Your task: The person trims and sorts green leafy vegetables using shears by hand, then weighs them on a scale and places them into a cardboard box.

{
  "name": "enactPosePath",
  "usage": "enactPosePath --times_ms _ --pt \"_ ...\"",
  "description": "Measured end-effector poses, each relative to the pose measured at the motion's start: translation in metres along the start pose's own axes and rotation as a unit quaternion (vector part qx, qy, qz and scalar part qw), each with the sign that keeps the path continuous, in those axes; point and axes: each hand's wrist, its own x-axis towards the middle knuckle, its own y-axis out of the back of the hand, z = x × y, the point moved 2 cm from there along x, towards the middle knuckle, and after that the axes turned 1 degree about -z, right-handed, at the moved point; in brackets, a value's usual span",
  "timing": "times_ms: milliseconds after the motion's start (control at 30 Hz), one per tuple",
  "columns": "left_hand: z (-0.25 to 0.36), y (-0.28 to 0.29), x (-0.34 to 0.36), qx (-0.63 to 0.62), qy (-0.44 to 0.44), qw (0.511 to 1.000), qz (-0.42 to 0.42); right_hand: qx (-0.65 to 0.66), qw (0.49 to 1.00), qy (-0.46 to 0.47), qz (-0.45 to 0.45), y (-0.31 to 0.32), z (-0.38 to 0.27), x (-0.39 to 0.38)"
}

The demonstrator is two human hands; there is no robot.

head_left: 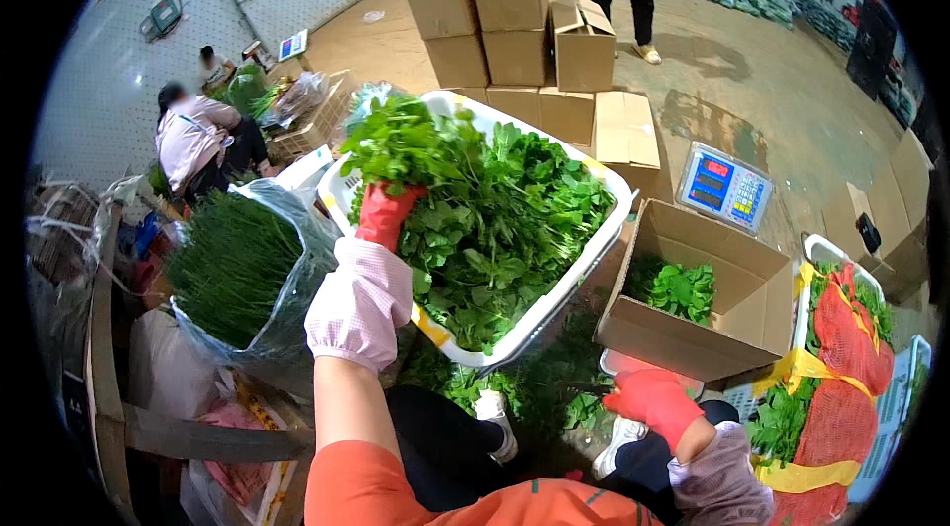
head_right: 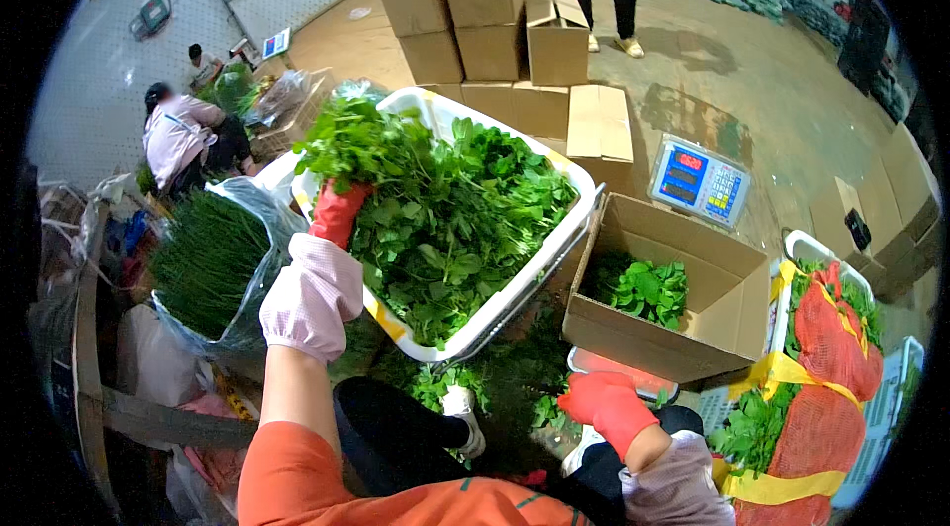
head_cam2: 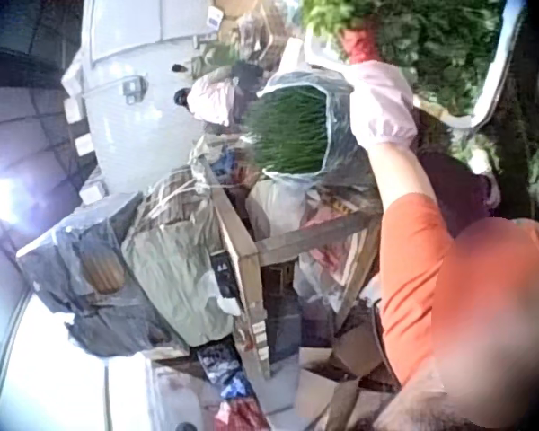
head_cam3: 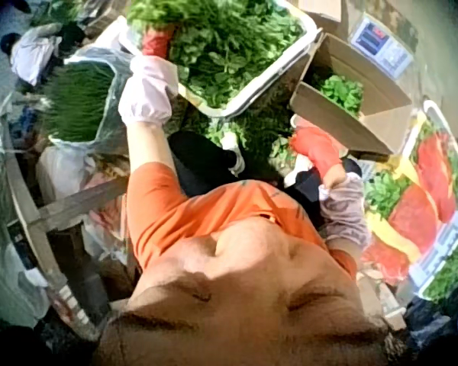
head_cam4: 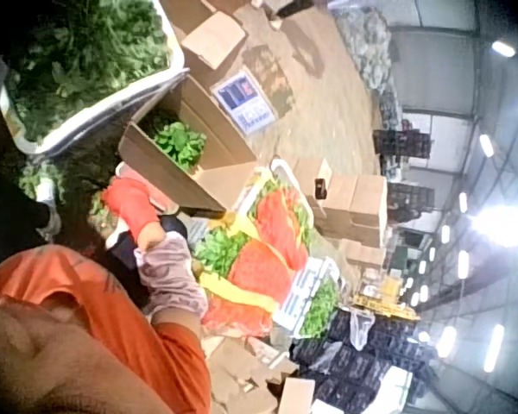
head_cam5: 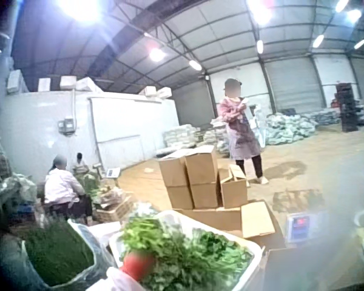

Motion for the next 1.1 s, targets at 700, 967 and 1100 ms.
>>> enactPosePath --times_ms 700,967,1100 --pt "0.116 0.090 -0.133 -0.832 0.189 0.454 -0.255 0.652 0.651 0.312 0.231 0.110 -0.155 -0.010" --pt "0.096 0.054 -0.158 -0.677 0.415 0.588 -0.154 0.542 0.715 0.293 0.330 0.106 -0.182 0.068" --pt "0.089 0.045 -0.153 -0.503 0.272 0.820 -0.017 0.449 0.727 0.258 0.452 0.104 -0.202 0.079"
